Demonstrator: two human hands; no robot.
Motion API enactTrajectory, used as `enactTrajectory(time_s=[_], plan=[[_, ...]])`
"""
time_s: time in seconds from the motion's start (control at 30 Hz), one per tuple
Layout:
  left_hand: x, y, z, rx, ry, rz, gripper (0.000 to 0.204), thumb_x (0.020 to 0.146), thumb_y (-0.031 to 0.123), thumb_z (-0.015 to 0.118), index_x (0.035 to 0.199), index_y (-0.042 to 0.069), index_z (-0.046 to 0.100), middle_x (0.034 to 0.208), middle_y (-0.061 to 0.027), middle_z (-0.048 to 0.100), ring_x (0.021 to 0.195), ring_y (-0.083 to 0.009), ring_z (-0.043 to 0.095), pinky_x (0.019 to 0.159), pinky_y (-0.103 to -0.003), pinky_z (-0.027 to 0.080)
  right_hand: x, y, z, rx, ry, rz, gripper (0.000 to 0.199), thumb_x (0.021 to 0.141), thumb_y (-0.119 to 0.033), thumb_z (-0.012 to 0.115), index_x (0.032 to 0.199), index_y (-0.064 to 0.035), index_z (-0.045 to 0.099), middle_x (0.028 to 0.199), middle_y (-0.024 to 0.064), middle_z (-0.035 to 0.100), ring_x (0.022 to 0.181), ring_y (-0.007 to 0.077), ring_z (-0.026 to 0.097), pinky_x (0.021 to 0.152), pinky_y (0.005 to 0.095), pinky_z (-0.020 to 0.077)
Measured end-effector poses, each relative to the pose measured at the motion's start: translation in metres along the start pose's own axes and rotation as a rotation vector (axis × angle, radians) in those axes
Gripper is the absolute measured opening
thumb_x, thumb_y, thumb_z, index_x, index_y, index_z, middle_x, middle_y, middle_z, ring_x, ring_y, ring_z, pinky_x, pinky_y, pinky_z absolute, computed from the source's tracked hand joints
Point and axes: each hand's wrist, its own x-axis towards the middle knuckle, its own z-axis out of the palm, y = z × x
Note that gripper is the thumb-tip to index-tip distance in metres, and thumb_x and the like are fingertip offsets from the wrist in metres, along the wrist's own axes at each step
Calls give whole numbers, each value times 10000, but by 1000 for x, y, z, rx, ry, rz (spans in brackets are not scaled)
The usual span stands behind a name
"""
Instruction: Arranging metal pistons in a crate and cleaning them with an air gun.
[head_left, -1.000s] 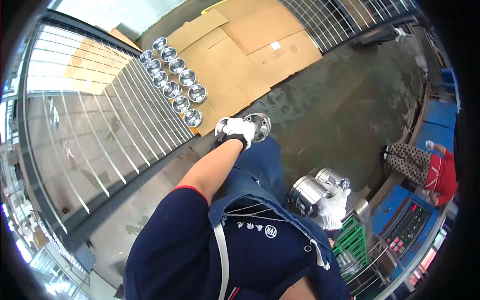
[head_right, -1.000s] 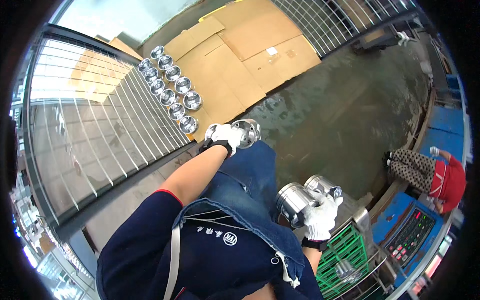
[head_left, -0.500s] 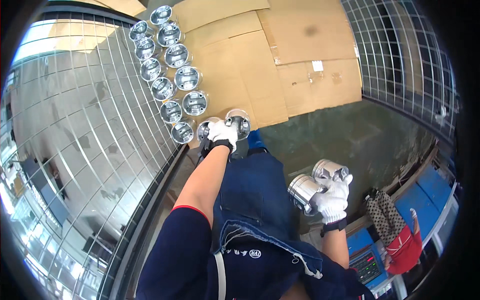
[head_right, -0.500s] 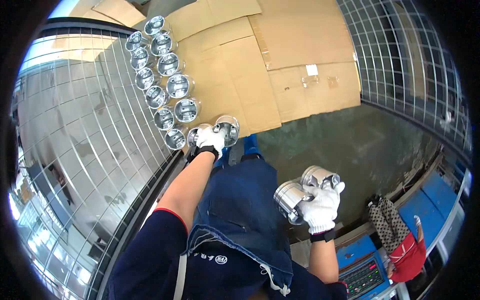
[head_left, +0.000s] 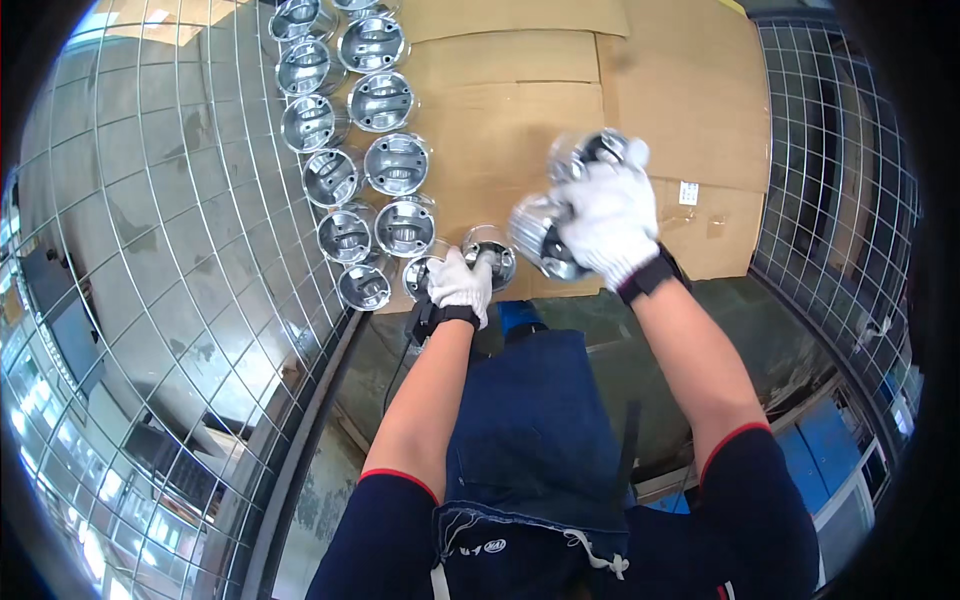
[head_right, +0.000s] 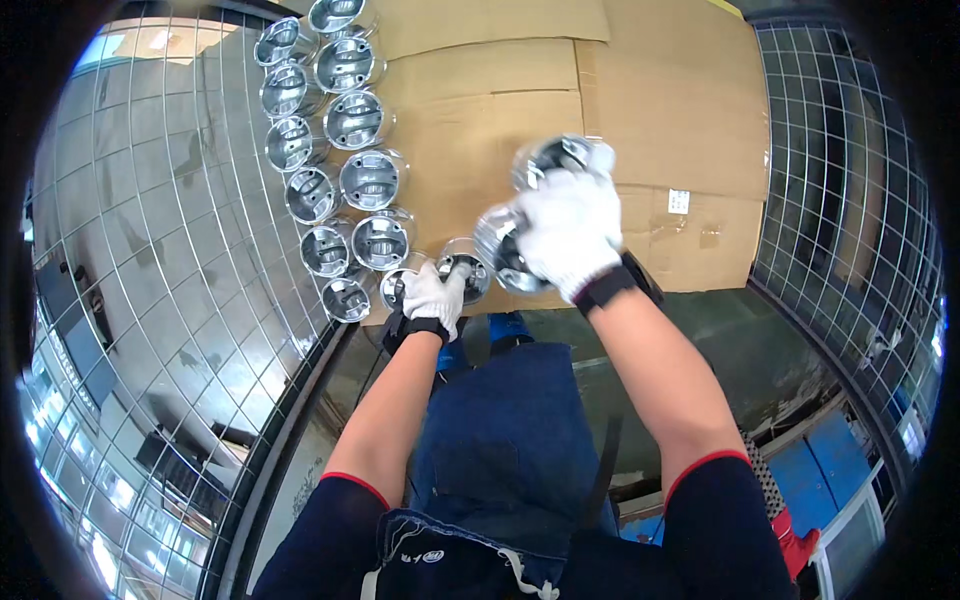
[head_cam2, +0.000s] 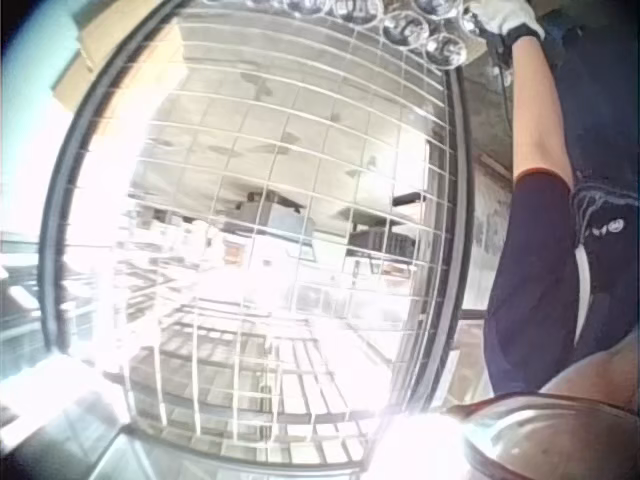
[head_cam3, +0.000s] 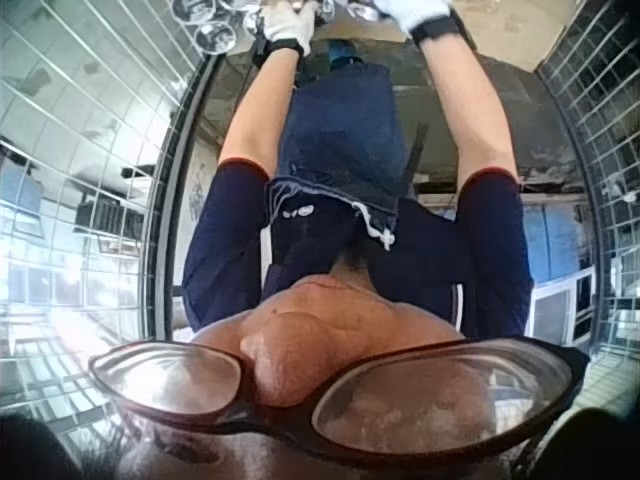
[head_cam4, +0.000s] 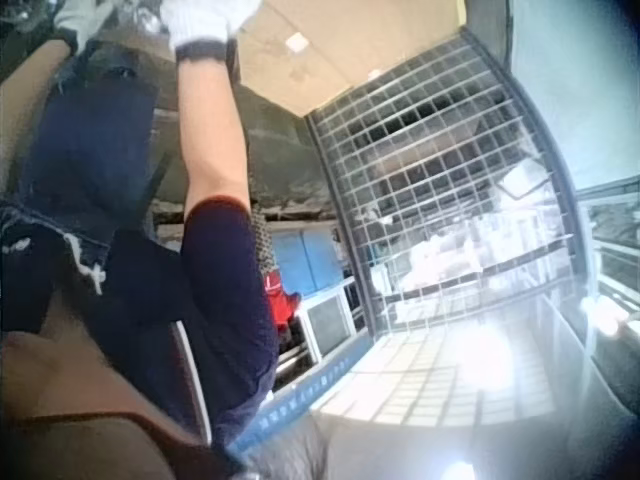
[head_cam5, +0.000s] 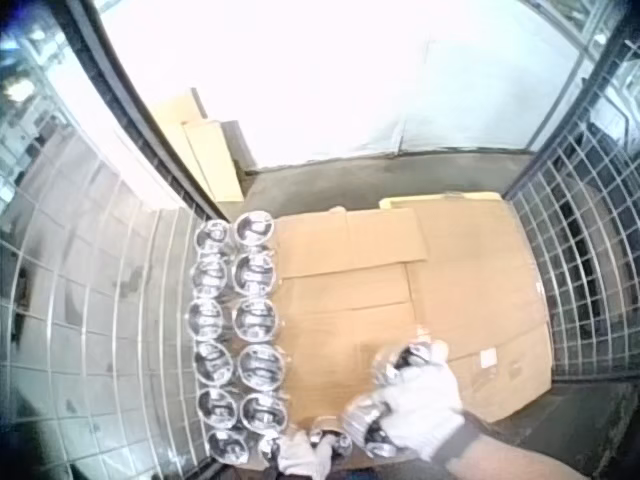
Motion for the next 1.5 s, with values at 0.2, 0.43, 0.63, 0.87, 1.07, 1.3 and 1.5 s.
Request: enactTrajectory(time_s=[0.2, 0.43, 0.63, 0.87, 1.07, 1.3, 1.5], plan=[[-21, 1, -35, -262, -162, 67, 1026, 769, 438, 768, 1568, 59, 247, 1433, -302, 392, 1310, -426, 454, 1090, -448, 404, 90, -58, 34, -308, -261, -172, 176, 761, -174, 651, 890, -157, 769, 921, 70, 711, 973, 251, 657, 917, 430, 446], [-87, -37, -53, -352, -72, 215, 895, 804, 341, 759, 1546, 99, 322, 1457, -232, 409, 1317, -392, 462, 1080, -448, 421, 99, -85, 100, -316, -226, -336, 222, 831, -205, 582, 907, -143, 781, 955, 79, 709, 995, 258, 631, 1024, 481, 355], [-151, -55, -37, -157, -62, 273, 854, 799, 428, 752, 1474, 24, 423, 1311, -193, 523, 1090, -318, 588, 945, -438, 494, 78, -59, 184, 70, 182, -96, 448, 960, -296, 452, 1356, -96, 506, 1300, 132, 564, 1288, 299, 478, 1198, 475, 216], [-189, -39, -74, -192, -272, 549, 689, 890, 456, 676, 1398, 15, 528, 1365, -209, 554, 1208, -302, 581, 1023, -399, 468, -120, -3, 57, 323, -349, 246, 506, 860, -298, 582, 1327, -103, 606, 1244, 160, 672, 1199, 340, 603, 1080, 429, 432], [-252, 4, -117, -644, -449, 960, 371, 892, 99, 720, 1230, -20, 627, 1248, -165, 625, 1128, -251, 613, 988, -347, 478, -331, 35, 29, 590, -347, 914, 572, 846, -267, 580, 1391, -92, 570, 1406, 158, 575, 1314, 319, 534, 1087, 388, 435], [-427, 20, -164, -551, -903, 1272, 459, 910, -5, 648, 1351, -50, 528, 1335, -165, 593, 1231, -229, 564, 1101, -372, 412, -517, -82, 56, 890, 87, 1255, 607, 840, -335, 618, 1383, -66, 573, 1430, 169, 556, 1346, 318, 505, 1118, 383, 399], [-554, -23, -185, -428, -1107, 1808, 578, 764, -38, 697, 1326, -54, 562, 1233, -188, 624, 1183, -290, 597, 1068, -408, 447, -599, -200, 35, 1316, 327, 1291, 667, 865, -303, 672, 1444, -22, 497, 1368, 160, 611, 1255, 296, 588, 1060, 353, 447]])
